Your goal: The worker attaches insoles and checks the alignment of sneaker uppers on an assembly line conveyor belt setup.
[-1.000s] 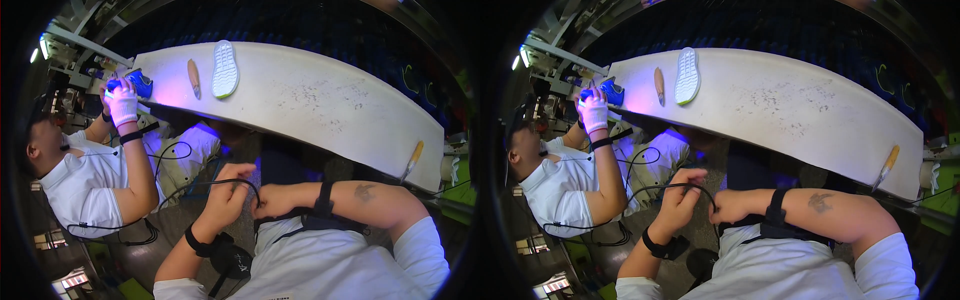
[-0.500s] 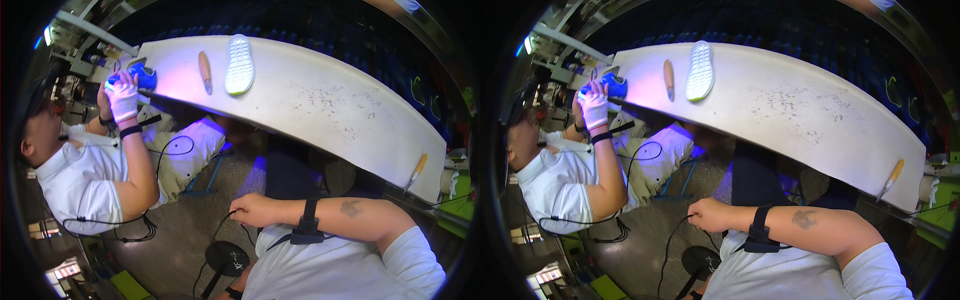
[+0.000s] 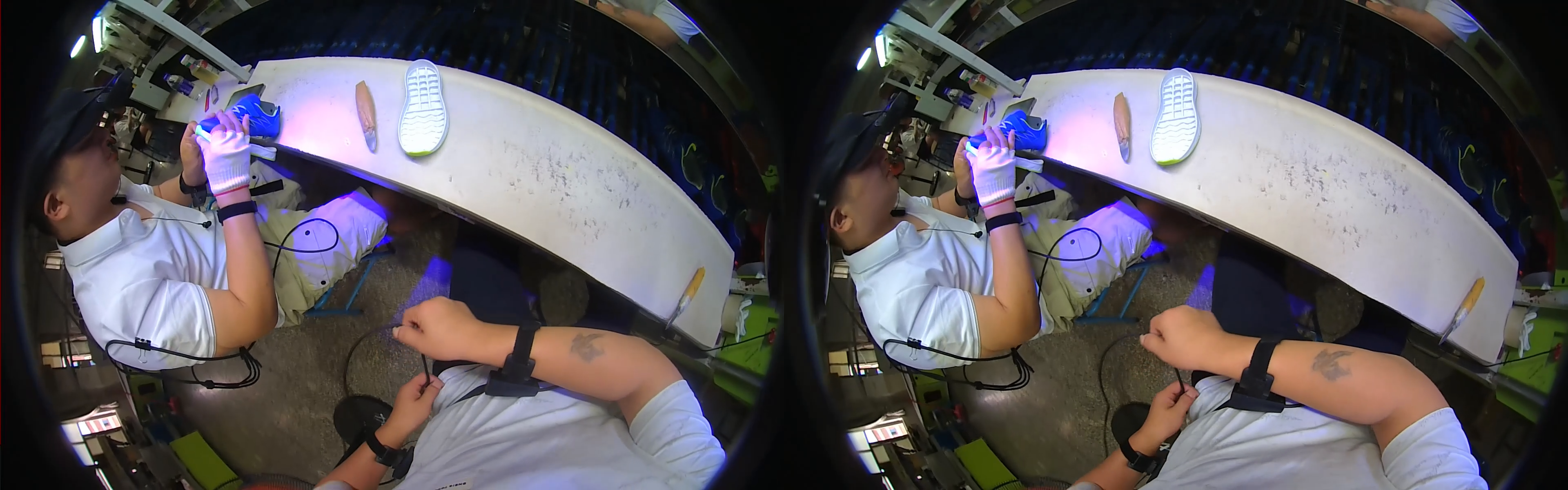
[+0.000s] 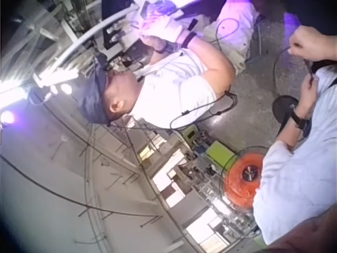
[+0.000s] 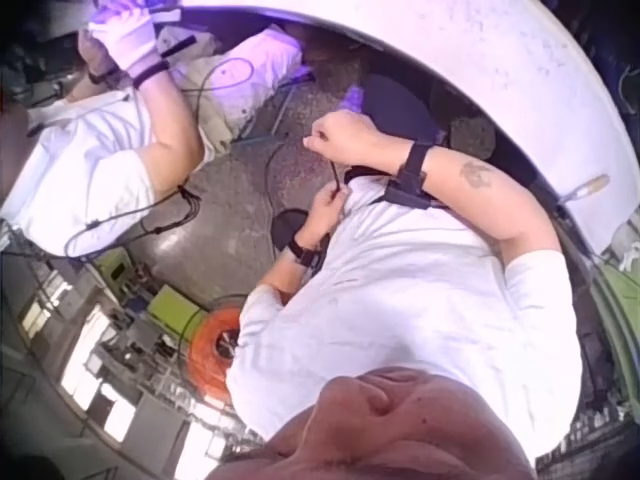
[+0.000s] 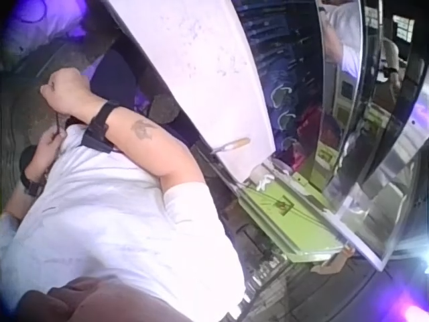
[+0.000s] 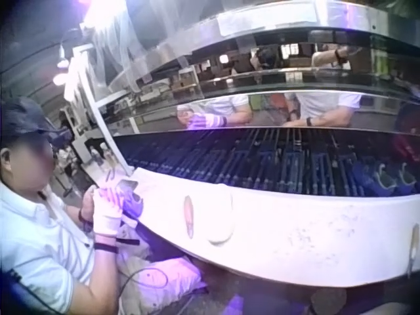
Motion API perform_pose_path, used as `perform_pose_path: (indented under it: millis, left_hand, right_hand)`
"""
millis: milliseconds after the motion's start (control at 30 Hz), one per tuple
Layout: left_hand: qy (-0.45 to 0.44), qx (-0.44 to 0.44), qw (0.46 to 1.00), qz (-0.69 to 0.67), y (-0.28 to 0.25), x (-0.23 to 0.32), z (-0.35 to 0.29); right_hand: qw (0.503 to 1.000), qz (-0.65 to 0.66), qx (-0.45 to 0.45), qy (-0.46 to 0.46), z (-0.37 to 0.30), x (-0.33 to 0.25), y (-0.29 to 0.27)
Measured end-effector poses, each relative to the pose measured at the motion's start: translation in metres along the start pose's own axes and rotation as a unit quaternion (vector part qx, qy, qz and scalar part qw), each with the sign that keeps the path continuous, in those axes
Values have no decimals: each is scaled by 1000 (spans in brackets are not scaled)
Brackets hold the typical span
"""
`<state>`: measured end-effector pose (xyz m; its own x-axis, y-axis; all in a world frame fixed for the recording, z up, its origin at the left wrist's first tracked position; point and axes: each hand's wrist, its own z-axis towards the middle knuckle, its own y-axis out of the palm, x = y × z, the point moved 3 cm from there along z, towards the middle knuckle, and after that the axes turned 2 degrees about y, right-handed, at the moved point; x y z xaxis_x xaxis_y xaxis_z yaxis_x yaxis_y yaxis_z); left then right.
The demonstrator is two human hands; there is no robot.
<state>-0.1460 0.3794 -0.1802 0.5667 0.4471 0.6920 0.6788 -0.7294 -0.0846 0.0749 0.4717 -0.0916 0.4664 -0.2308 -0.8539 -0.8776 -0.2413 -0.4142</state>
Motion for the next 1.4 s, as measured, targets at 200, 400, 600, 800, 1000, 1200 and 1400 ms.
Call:
perform_pose_path:
  millis: [200,400,600,800,1000,1200,1400]
  left_hand:
    - [126,19,989,73,-17,56,8]
    - [409,53,909,58,-55,255,-14]
    - [608,-168,771,-90,-68,470,-44]
    - [656,-149,728,-133,-24,576,-46]
    - [713,-147,685,-24,76,605,-34]
    - [606,-102,706,354,117,468,27]
    - [638,-111,634,421,130,344,120]
  right_hand:
    - [982,-90,-47,159,4,50,-15]
    - [974,-101,-25,203,-4,82,-17]
    - [970,-94,-41,219,-9,84,-17]
    - [984,-91,-72,136,-12,96,-22]
    - [967,-251,-41,20,-58,72,-41]
    - [978,-28,184,-90,-175,39,-194]
    - [828,-36,544,132,-290,170,-362]
